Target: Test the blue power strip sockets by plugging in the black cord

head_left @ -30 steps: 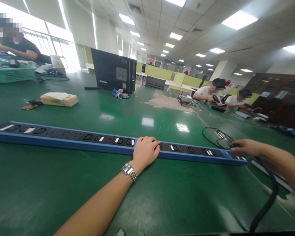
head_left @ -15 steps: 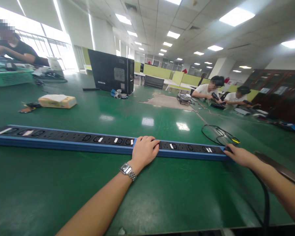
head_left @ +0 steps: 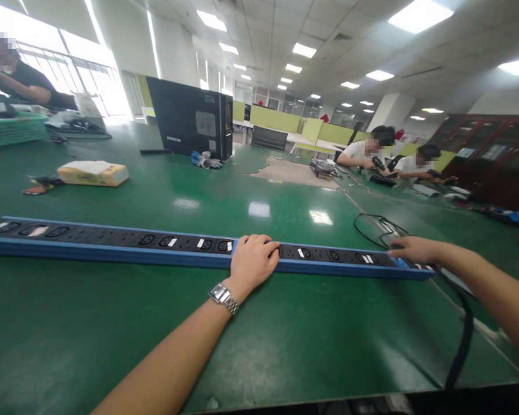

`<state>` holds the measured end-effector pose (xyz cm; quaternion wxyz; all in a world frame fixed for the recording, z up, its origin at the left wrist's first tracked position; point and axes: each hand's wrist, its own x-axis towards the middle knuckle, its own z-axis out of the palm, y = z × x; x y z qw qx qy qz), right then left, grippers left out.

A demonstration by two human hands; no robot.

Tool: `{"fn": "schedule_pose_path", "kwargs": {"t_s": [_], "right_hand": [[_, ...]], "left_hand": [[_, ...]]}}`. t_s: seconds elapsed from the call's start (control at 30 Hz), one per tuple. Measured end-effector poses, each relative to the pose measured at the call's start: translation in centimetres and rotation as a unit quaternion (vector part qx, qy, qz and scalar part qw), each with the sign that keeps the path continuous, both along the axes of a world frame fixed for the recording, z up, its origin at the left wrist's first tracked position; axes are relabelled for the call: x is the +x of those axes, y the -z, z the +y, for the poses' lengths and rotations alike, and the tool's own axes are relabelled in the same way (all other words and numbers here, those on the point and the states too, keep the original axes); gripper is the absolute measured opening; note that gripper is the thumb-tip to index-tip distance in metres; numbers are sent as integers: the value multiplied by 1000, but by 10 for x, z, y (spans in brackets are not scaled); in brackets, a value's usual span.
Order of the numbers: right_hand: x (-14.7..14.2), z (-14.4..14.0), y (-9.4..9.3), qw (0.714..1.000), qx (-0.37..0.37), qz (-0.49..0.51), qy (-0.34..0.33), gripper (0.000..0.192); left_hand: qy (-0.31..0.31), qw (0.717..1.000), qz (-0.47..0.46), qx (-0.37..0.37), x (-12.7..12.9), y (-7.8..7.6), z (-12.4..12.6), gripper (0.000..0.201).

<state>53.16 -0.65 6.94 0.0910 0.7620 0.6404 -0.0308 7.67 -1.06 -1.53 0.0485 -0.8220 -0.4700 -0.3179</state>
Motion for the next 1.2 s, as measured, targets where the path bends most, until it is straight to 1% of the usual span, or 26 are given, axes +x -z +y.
{"fn": "schedule_pose_path", "kwargs": {"t_s": [0.07, 0.1, 0.13, 0.2, 0.27, 0.33, 0.43, 0.5, 0.63, 0.7, 0.77, 0.83, 0.9, 0.97, 1.07, 1.13, 1.2], "right_hand": [[-4, -3, 19, 1000, -15, -8, 10, 46], [-3, -6, 27, 1000, -7, -12, 17, 50], [-2, -9, 35, 999, 17, -17, 22, 53], [4, -15, 44, 998, 42, -14, 32, 57], [9, -18, 45, 999, 31, 6, 29, 54], [9, -18, 41, 1000, 8, 20, 17, 49], [1, -17, 36, 1000, -4, -7, 7, 42], [-6, -23, 39, 999, 11, -37, 3, 43], [-17, -48, 56, 994, 85, -57, 40, 58], [-21, -53, 58, 993, 87, -65, 49, 59], [-25, -46, 51, 996, 37, -79, 34, 53], [-29, -31, 38, 996, -30, -87, 18, 46], [-34, -17, 24, 994, -71, -80, 9, 42], [-39, -8, 14, 993, -92, -70, 8, 41], [-41, -6, 9, 991, -112, -67, 14, 35], [-36, -8, 5, 991, -128, -39, 11, 35], [-25, -12, -4, 992, -124, 11, 11, 39]], "left_hand": [[2, 1000, 1, -1, 0, 0, 0, 28], [3, 1000, 2, -1, 0, 0, 0, 28], [3, 1000, 3, -1, 0, 0, 0, 28], [4, 1000, 5, -2, 0, 0, -1, 29], [2, 1000, 7, -3, 0, -1, -2, 29], [0, 1000, 9, -5, 0, -1, -2, 29], [0, 1000, 12, -6, 0, -1, -2, 29], [0, 1000, 11, -4, 0, -2, -2, 29], [-2, 1000, 10, -3, 1, -2, -1, 30], [1, 1000, 10, -3, 1, -2, -2, 30], [4, 1000, 7, -4, 1, -2, -2, 30], [5, 1000, 3, -4, 0, -2, -2, 30], [4, 1000, 0, -5, 0, -2, -2, 29], [4, 1000, -2, -5, 0, -2, -2, 29], [2, 1000, -7, -7, 1, -2, -2, 29], [2, 1000, -7, -9, 1, -2, -2, 29], [2, 1000, -4, -10, 2, -2, -2, 29]]}}
